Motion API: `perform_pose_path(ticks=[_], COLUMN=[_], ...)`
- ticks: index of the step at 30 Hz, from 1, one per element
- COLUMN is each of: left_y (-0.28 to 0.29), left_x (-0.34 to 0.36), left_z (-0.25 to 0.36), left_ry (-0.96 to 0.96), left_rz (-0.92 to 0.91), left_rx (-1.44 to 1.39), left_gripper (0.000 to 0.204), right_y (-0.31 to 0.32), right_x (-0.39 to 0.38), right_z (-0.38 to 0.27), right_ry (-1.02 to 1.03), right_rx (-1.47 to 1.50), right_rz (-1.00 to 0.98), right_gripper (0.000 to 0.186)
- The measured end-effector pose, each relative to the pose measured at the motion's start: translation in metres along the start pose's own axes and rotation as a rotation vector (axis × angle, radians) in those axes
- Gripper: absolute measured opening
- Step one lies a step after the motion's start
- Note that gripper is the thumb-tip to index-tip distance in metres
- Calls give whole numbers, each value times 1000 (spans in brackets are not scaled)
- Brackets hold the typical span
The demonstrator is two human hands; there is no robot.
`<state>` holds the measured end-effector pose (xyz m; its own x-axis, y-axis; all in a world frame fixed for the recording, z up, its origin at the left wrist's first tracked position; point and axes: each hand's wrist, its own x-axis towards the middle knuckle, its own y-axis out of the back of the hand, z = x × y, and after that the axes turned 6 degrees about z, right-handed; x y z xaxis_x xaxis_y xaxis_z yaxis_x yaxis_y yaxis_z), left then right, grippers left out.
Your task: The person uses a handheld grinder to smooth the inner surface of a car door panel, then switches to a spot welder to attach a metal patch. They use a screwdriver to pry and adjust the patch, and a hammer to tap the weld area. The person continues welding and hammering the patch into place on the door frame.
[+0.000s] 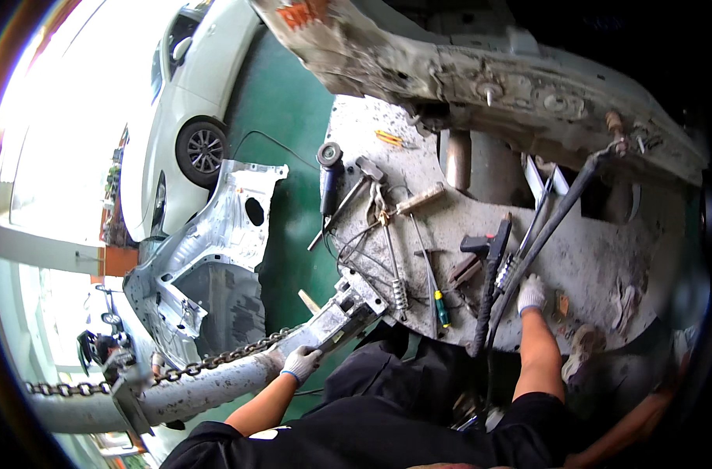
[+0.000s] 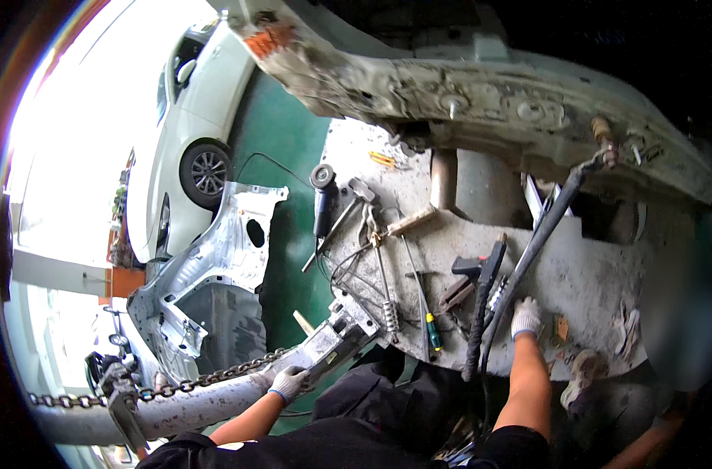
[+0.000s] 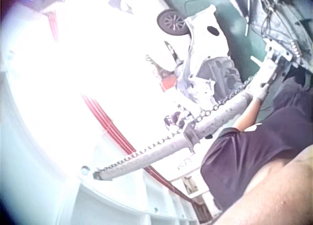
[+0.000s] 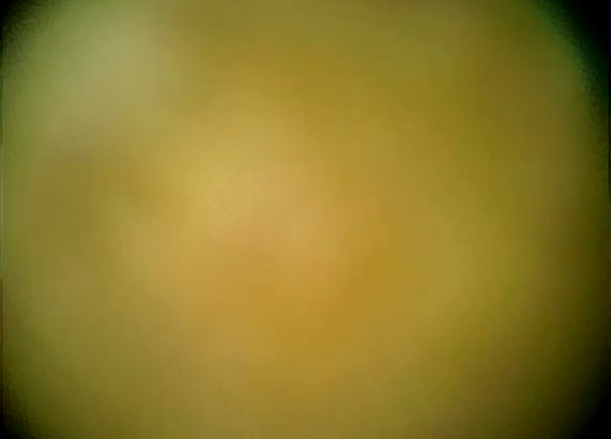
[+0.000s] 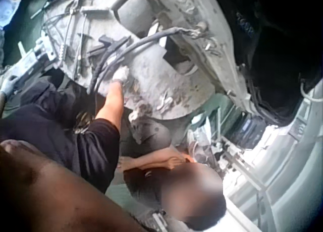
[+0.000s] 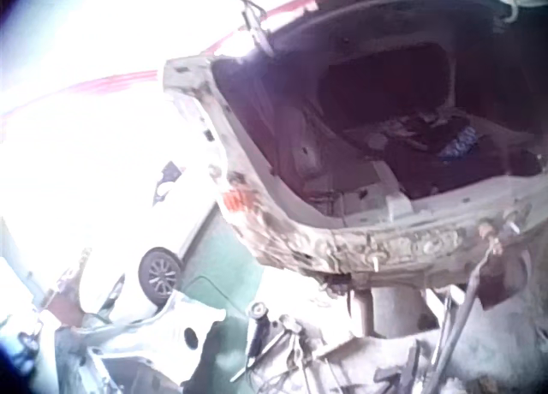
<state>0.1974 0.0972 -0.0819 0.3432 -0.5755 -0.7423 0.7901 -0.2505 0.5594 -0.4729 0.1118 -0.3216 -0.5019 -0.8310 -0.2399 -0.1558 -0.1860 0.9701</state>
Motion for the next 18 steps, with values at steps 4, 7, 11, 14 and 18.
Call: perform_pose_path(ticks=[4, 7, 11, 14, 18], left_y=[-7, -4, 3, 2, -2], left_x=[-37, -59, -70, -67, -66], left_z=[-2, -16, -42, -44, -6], left_ry=[11, -8, -64, -60, -199], left_rz=[38, 65, 117, 107, 47], left_rx=[74, 151, 188, 134, 134], left_gripper=[32, 34, 35, 35, 37], right_y=[-39, -34, -18, 31, 64], right_x=[9, 12, 14, -10, -48], right_z=[17, 12, 20, 16, 1], right_ry=[385, 374, 447, 385, 95], right_rx=[-410, -416, -264, -22, 258], right_rz=[-66, -95, -30, 107, 304], right_gripper=[25, 23, 15, 19, 16])
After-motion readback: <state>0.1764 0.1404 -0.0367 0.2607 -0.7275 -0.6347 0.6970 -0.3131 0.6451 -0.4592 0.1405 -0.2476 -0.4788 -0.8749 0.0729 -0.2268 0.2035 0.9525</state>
